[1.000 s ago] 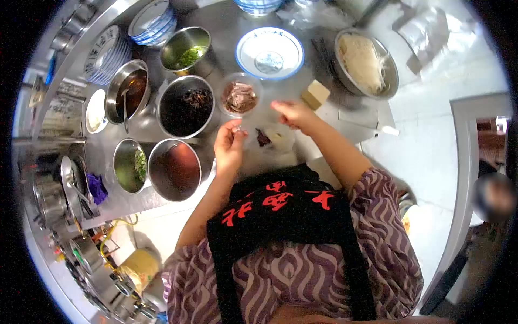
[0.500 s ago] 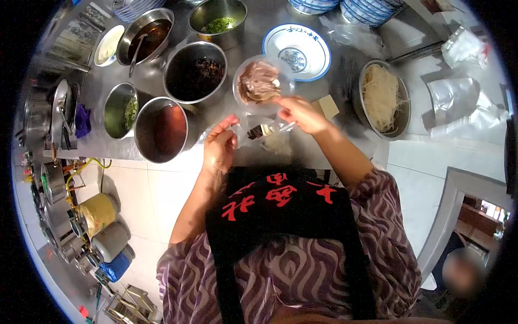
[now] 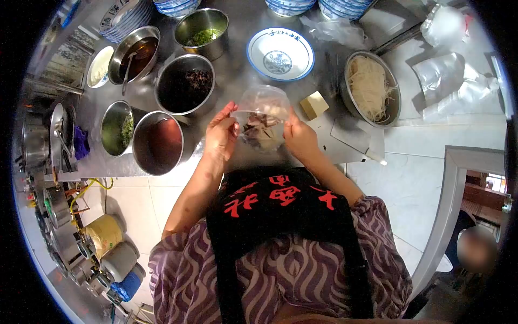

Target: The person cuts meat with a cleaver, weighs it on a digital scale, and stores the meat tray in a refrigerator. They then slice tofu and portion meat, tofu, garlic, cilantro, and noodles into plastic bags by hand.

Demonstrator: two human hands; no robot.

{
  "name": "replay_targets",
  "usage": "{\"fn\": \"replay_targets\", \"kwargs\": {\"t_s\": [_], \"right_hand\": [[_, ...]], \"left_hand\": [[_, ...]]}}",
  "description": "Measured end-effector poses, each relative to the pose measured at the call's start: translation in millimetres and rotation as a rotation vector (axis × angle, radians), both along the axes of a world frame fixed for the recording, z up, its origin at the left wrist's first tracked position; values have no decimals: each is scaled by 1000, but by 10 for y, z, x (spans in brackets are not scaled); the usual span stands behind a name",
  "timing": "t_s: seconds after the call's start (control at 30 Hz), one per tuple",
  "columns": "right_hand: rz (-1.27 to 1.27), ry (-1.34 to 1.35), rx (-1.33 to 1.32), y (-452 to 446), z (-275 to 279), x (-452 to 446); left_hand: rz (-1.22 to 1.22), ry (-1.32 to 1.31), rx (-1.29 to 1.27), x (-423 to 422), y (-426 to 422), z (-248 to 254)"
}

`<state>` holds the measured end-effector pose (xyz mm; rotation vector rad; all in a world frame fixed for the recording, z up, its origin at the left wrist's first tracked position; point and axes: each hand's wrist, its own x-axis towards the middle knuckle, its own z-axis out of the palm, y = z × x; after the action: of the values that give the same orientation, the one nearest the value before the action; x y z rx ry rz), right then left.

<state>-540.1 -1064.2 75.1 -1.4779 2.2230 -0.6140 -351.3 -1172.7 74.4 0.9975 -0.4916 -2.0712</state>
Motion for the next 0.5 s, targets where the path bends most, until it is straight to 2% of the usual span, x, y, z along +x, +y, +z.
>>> {"fn": "replay_targets", "kwargs": {"t_s": [0.07,0.17,0.27,0.37,0.5], "right_hand": [[-49,18,-68,-29,-55,-42],[17,165,-175,17,-12,43],[-68,46,-84,-8,76,47],[-4,195,-183,19,-1,90],[-45,144,-183,-11,-53,0]], "left_hand": [[-39,-12,11,-4,0,-13],[-54,6,21,-3,-35,-90],[-64,3,24,8,-53,-45],[-66,-7,22,-15,-63,30],[-80,-43,29,-36,-76,85]]}}
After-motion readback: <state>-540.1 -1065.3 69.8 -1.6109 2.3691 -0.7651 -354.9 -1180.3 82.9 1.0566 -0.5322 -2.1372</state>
